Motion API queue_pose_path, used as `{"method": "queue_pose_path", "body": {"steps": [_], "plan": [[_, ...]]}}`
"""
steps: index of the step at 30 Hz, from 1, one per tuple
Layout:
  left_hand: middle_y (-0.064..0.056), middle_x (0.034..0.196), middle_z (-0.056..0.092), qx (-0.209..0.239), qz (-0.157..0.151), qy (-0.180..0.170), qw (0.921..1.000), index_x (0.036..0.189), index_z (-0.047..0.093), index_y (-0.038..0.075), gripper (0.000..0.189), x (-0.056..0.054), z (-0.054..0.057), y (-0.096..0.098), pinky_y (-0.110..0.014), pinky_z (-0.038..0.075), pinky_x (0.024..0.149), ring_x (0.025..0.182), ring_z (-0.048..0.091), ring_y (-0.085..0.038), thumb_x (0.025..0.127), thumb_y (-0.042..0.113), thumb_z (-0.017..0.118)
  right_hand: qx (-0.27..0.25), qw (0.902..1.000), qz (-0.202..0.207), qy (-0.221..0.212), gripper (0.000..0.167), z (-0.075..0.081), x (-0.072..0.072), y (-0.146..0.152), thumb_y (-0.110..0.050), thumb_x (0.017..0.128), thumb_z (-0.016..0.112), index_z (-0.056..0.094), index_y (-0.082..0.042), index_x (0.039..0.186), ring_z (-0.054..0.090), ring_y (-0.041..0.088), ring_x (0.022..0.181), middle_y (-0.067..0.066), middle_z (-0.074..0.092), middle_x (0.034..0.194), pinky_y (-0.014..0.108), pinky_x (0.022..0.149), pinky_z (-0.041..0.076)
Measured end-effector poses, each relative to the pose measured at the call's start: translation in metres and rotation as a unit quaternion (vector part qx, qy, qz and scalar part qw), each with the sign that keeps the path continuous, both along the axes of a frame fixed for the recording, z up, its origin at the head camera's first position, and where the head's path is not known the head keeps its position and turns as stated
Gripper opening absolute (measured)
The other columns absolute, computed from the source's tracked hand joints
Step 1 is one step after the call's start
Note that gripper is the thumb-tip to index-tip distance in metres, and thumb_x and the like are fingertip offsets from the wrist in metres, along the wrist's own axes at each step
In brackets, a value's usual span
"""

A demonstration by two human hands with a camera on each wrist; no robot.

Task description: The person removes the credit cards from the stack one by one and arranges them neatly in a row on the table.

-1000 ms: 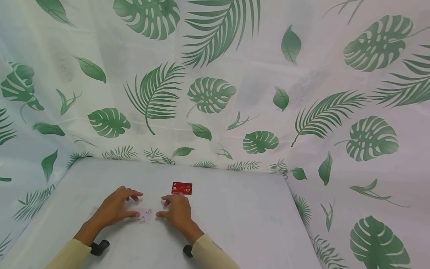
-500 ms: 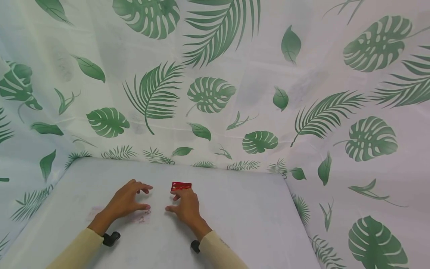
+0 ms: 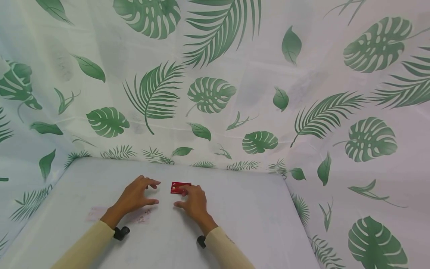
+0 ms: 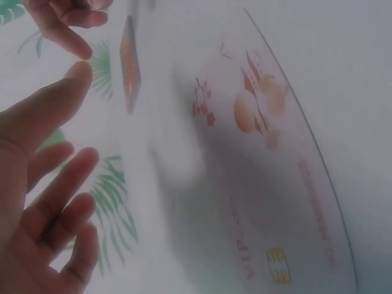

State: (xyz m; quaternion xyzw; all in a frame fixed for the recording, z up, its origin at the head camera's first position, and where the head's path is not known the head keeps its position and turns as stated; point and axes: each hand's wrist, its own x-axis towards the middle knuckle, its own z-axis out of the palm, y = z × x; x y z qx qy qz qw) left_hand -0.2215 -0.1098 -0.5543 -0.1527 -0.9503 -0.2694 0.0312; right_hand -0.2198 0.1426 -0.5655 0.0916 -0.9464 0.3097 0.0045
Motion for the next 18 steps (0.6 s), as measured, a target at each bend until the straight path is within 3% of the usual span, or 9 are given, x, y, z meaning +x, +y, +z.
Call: {"method": "queue_pose_path", "body": {"steps": [7,18], "plan": [[0.002,0.109,0.074,-0.005,-0.001,0.003,1.0,0.137,0.071,0.019,0.07,-0.01,-0.003,0.011,-0.04,0.057,0.089,0.1,0.056,-0.014,0.075,0.037,0.098,0.01,0.9999,-0.012,-0.004,0.059,0.001,-0.009,0.008,-0.032,0.078,0.096,0.074,-0.019,0.132,0.053,0.015,0.091,0.002,0.071,0.102,0.033,0.081,0.045],[0.002,0.112,0.075,-0.002,0.009,-0.02,0.9997,0.138,0.07,0.019,0.069,-0.024,-0.013,0.025,-0.04,0.056,0.092,0.102,0.055,-0.015,0.076,0.036,0.097,0.001,0.9995,-0.021,-0.022,0.056,-0.001,-0.024,0.019,-0.03,0.081,0.095,0.073,-0.023,0.132,0.056,0.018,0.096,0.003,0.074,0.105,0.039,0.086,0.048]]}}
